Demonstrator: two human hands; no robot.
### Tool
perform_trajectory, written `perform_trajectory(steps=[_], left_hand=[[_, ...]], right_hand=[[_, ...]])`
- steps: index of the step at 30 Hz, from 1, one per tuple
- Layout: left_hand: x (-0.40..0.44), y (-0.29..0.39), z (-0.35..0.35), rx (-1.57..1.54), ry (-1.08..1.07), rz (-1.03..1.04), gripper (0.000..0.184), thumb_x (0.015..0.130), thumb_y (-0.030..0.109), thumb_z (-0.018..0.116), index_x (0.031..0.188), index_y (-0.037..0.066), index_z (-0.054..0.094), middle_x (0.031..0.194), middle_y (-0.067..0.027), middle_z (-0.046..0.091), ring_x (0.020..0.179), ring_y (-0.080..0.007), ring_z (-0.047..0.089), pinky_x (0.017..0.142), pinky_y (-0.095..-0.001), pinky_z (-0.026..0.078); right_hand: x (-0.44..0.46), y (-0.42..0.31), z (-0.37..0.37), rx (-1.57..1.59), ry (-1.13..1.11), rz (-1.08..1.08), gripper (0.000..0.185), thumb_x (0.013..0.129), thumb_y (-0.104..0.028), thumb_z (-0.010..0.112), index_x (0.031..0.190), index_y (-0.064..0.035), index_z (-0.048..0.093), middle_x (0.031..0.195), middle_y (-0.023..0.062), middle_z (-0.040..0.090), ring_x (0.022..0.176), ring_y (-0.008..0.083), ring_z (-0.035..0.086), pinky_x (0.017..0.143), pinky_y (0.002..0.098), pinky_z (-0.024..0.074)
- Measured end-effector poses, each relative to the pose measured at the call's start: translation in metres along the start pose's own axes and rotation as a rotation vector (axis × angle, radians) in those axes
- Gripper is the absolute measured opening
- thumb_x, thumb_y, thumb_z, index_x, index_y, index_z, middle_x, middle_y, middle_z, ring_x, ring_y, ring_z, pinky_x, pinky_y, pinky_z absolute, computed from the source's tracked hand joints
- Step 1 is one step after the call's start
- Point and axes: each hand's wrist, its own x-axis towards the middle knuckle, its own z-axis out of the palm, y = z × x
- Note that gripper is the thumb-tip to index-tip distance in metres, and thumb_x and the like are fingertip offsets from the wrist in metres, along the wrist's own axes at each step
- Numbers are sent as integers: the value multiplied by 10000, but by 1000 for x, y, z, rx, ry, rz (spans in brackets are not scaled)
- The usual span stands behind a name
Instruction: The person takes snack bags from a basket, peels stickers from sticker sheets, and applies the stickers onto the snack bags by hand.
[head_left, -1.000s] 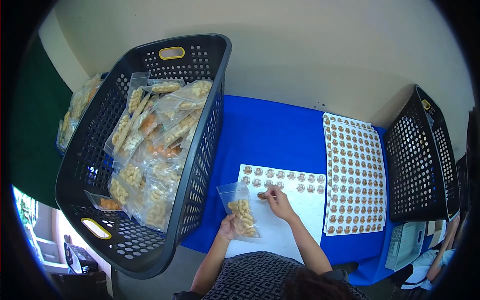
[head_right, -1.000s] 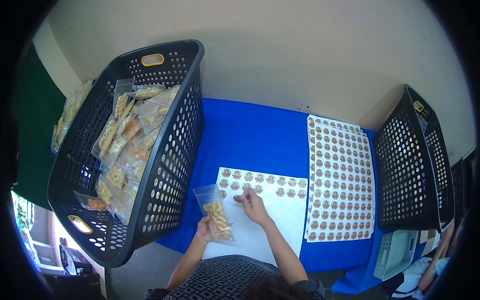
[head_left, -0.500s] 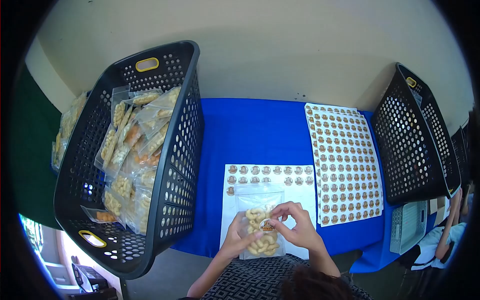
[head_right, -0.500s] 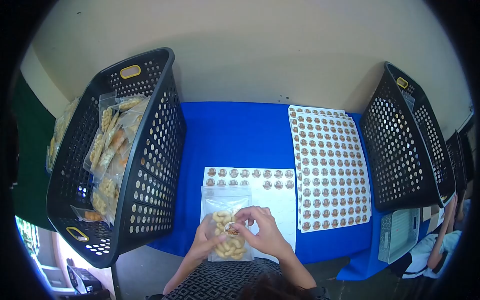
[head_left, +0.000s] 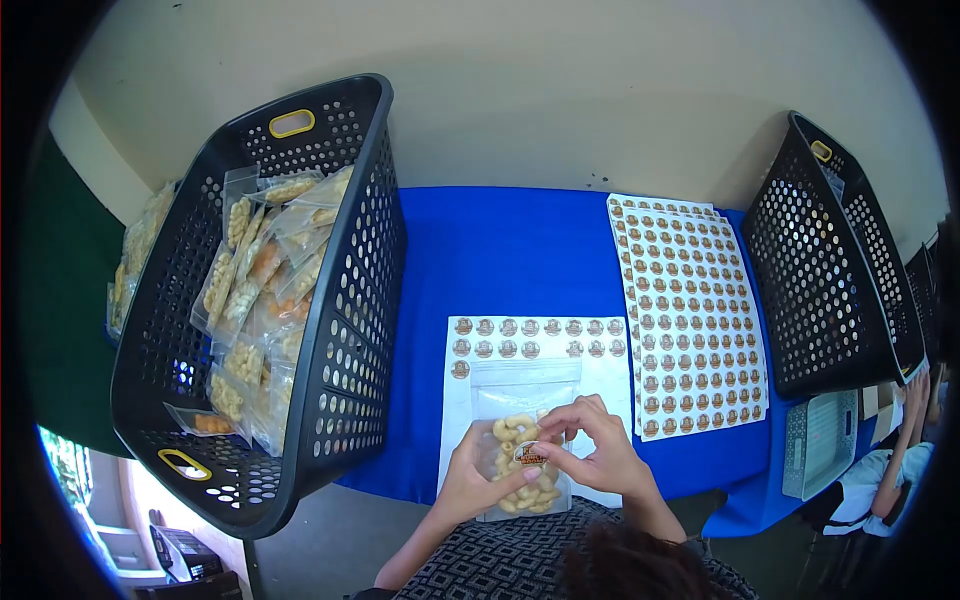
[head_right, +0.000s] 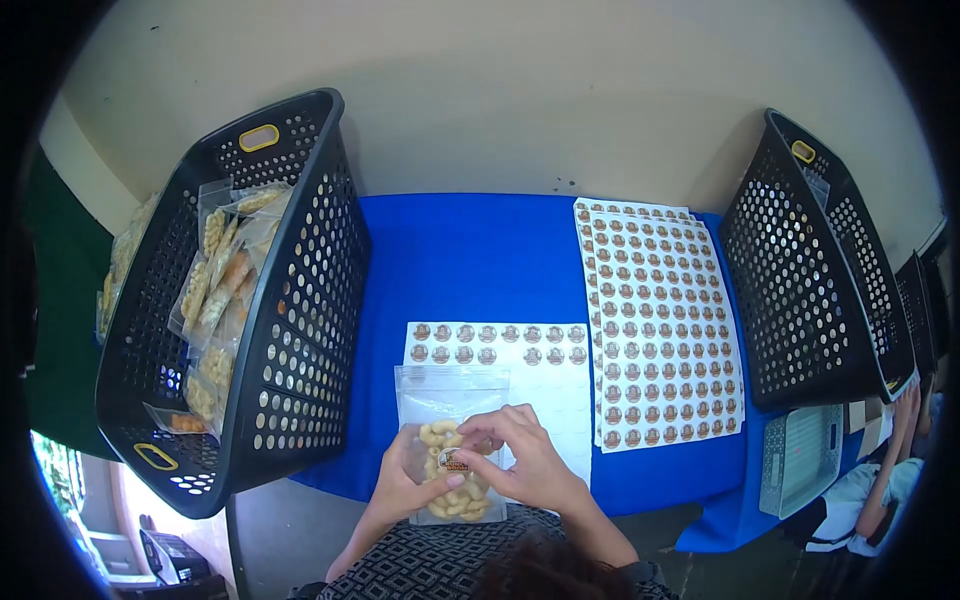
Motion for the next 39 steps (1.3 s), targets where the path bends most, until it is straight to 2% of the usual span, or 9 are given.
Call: perform_trajectory(steps=[6, 11, 15, 18, 21, 23, 27, 29, 39], left_hand=[[-4, -2, 1, 67, 26, 22, 478, 687, 128, 665, 1031, -38, 377, 975, -137, 499, 913, -165, 505, 771, -280, 434], [-5, 0, 4, -28, 49, 63, 436, 701, 89, 640, 1028, -35, 379, 970, -129, 500, 910, -160, 508, 759, -273, 436], [-6, -1, 3, -16, 96, 72, 435, 700, 66, 634, 1034, -34, 373, 986, -131, 490, 909, -156, 505, 768, -269, 429], [-4, -4, 6, -45, 132, 128, 436, 697, 61, 635, 1035, -32, 376, 990, -131, 487, 908, -155, 502, 774, -267, 425], [-5, -6, 6, -8, 144, 162, 432, 698, 65, 636, 1034, -32, 383, 985, -128, 490, 912, -159, 500, 772, -267, 426], [-8, -5, 7, -34, 142, 157, 428, 699, 66, 635, 1034, -31, 386, 984, -128, 491, 915, -160, 500, 771, -268, 426], [-10, -7, 6, -41, 139, 120, 453, 694, 64, 636, 1048, -29, 370, 985, -126, 494, 916, -163, 502, 791, -284, 420], [-11, -7, 4, -51, 87, 94, 455, 695, 62, 634, 1052, -30, 367, 991, -126, 490, 921, -163, 499, 799, -288, 416], [-11, -20, 6, -142, 118, 82, 425, 702, 100, 643, 1026, -38, 405, 978, -120, 503, 906, -148, 498, 783, -280, 418]], right_hand=[[-5, -2, 4, -45, -52, 12, 268, 685, -165, 655, 908, -67, 544, 776, 18, 581, 666, 114, 475, 677, 249, 345], [-5, 8, 4, 261, 311, -49, 397, 680, -63, 619, 1020, 2, 424, 998, 125, 498, 705, 111, 449, 679, 249, 382], [-7, 5, -5, 151, 380, 35, 382, 652, -92, 662, 953, -2, 446, 852, 89, 479, 686, 122, 442, 655, 245, 379], [-15, 3, -5, 39, 87, 3, 302, 640, -141, 690, 816, -4, 485, 775, 68, 467, 679, 138, 442, 609, 242, 371], [-15, -5, 6, -68, 63, -10, 329, 628, -168, 704, 815, -8, 487, 751, 62, 468, 667, 143, 444, 596, 240, 366], [-10, -11, 16, -43, 350, 60, 360, 617, -202, 717, 825, -1, 502, 707, 40, 469, 652, 129, 433, 575, 238, 356], [-12, -6, 23, 169, 496, 167, 405, 627, -242, 713, 864, 18, 512, 739, 53, 515, 700, 126, 475, 616, 253, 391], [-15, -1, 14, 252, -8, 291, 402, 672, -255, 677, 899, 34, 513, 799, 93, 564, 759, 136, 527, 669, 269, 423], [-15, 0, 13, 331, -75, 319, 254, 742, -186, 604, 872, 21, 538, 793, 118, 597, 751, 130, 561, 649, 251, 443]])
